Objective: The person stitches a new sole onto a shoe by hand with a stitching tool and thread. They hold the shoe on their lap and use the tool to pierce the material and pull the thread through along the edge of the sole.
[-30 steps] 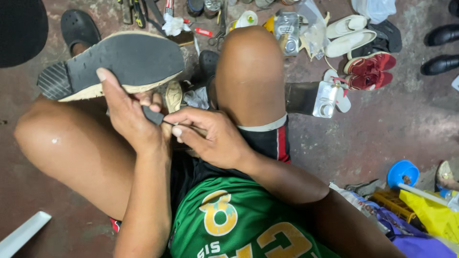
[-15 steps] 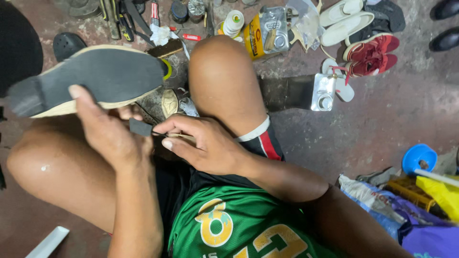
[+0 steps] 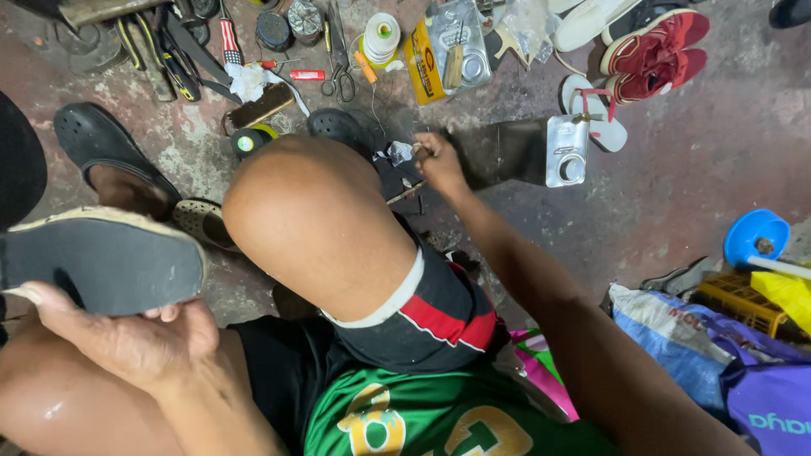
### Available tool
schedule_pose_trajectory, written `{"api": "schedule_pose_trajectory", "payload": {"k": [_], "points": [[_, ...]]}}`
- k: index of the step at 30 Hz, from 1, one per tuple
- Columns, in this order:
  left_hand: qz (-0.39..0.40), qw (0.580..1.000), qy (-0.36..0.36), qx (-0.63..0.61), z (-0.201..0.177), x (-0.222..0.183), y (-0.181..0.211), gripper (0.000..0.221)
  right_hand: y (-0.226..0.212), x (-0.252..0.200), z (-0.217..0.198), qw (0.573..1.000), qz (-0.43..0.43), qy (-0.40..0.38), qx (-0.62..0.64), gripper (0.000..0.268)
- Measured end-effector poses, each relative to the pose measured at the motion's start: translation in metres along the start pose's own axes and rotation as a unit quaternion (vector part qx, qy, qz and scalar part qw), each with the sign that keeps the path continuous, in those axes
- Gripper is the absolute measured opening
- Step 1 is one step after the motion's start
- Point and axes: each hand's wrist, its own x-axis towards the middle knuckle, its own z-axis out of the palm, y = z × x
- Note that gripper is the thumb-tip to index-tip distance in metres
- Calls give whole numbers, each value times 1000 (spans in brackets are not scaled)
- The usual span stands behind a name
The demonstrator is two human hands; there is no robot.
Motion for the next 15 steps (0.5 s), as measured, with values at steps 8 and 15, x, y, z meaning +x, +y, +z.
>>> {"api": "schedule_pose_trajectory", "payload": {"k": [8,15], "points": [[20,996,43,71,1,0,-7,47,-15,22,4,929,-181,168,-275,31],[27,995,20,92,23,-1,-16,52,-61,55,-44,889,-215,284,-287,35]]}}
